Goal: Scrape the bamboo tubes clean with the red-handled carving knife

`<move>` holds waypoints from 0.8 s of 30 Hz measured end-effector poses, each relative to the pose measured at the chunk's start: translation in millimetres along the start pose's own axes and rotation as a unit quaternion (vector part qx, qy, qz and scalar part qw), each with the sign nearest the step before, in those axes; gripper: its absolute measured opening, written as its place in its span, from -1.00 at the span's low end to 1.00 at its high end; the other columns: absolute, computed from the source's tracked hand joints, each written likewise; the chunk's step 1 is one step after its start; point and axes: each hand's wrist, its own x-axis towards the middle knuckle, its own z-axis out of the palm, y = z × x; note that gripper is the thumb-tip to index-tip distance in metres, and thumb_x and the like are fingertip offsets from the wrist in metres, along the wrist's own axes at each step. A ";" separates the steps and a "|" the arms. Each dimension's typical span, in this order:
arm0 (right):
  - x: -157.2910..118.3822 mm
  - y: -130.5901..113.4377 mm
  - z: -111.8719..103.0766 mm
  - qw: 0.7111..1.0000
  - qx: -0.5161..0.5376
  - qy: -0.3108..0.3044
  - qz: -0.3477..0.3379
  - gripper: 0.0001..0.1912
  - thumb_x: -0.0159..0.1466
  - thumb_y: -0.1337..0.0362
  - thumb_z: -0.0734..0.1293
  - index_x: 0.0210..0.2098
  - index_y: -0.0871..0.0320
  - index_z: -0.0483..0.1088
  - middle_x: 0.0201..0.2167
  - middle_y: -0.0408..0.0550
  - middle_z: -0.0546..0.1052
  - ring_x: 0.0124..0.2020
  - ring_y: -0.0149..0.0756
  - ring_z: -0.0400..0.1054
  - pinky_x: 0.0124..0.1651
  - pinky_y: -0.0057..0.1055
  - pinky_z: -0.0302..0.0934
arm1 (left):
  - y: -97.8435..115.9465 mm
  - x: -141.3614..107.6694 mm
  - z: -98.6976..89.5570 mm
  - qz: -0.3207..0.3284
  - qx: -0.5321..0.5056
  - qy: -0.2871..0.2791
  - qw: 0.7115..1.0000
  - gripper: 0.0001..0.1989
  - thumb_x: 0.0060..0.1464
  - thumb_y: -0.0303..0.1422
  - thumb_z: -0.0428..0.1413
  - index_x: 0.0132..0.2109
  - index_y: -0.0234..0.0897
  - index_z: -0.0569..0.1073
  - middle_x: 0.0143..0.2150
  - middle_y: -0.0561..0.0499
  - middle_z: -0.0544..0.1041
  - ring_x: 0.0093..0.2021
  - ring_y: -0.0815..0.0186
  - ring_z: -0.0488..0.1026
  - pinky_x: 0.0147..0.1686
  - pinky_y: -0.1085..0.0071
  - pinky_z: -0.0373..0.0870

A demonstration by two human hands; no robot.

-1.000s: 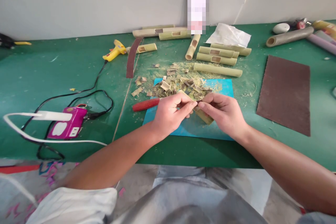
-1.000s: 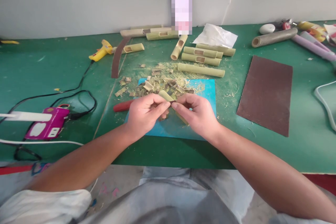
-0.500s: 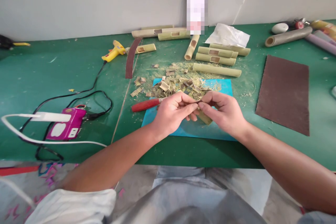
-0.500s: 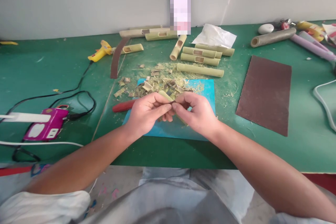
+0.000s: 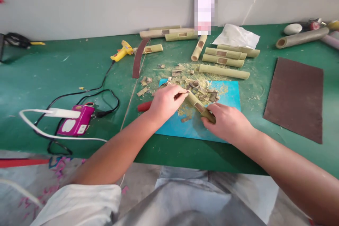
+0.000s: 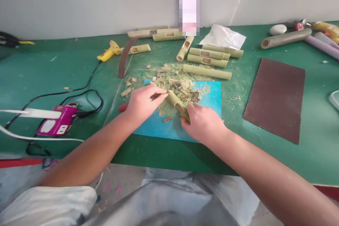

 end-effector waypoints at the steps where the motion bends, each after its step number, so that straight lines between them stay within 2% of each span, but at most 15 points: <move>1: 0.2 -0.1 0.4 1.000 -0.004 0.002 0.006 -0.81 0.25 0.15 0.21 -0.35 0.13 0.34 -0.38 -0.05 0.50 -0.44 -0.32 0.33 -0.43 -0.37 -0.07 | 0.8 -0.4 1.8 0.008 0.007 -0.007 1.000 -0.92 0.16 -0.41 0.16 -0.29 -0.27 0.55 -0.37 0.01 0.60 -0.36 0.37 0.52 -0.29 0.47 0.43; 6: 0.6 1.1 0.3 1.000 -0.008 0.016 0.017 -0.79 0.25 0.15 0.19 -0.39 0.13 0.32 -0.39 -0.05 0.50 -0.46 -0.32 0.33 -0.44 -0.37 -0.09 | 0.5 -1.6 7.3 0.035 0.017 -0.028 0.999 -0.91 0.17 -0.39 0.16 -0.22 -0.28 0.57 -0.29 -0.02 0.64 -0.30 0.32 0.57 -0.25 0.45 0.46; 12: 1.5 -0.1 1.8 1.000 -0.005 0.027 0.013 -0.79 0.25 0.15 0.18 -0.38 0.14 0.34 -0.39 -0.03 0.50 -0.46 -0.32 0.33 -0.45 -0.36 -0.09 | -0.3 -1.1 10.6 0.074 0.015 -0.051 0.996 -0.83 0.26 -0.37 0.07 -0.17 -0.31 0.55 -0.23 -0.10 0.63 -0.22 0.26 0.58 -0.16 0.36 0.49; 17: 0.8 0.2 2.2 0.999 -0.006 0.027 0.017 -0.78 0.25 0.15 0.18 -0.36 0.15 0.35 -0.39 -0.02 0.51 -0.44 -0.29 0.35 -0.45 -0.36 -0.08 | -3.8 0.1 13.5 0.078 0.013 -0.052 0.996 -0.77 0.29 -0.39 0.01 -0.05 -0.30 0.54 -0.13 -0.13 0.62 -0.15 0.26 0.58 -0.09 0.32 0.49; 24: 0.5 1.9 4.0 0.999 -0.005 0.032 0.016 -0.78 0.25 0.14 0.18 -0.36 0.14 0.34 -0.38 -0.03 0.51 -0.43 -0.28 0.37 -0.43 -0.36 -0.07 | -0.3 -0.3 11.4 0.094 -0.004 -0.064 0.994 -0.82 0.27 -0.38 0.07 -0.11 -0.33 0.55 -0.22 -0.09 0.60 -0.21 0.29 0.55 -0.15 0.38 0.49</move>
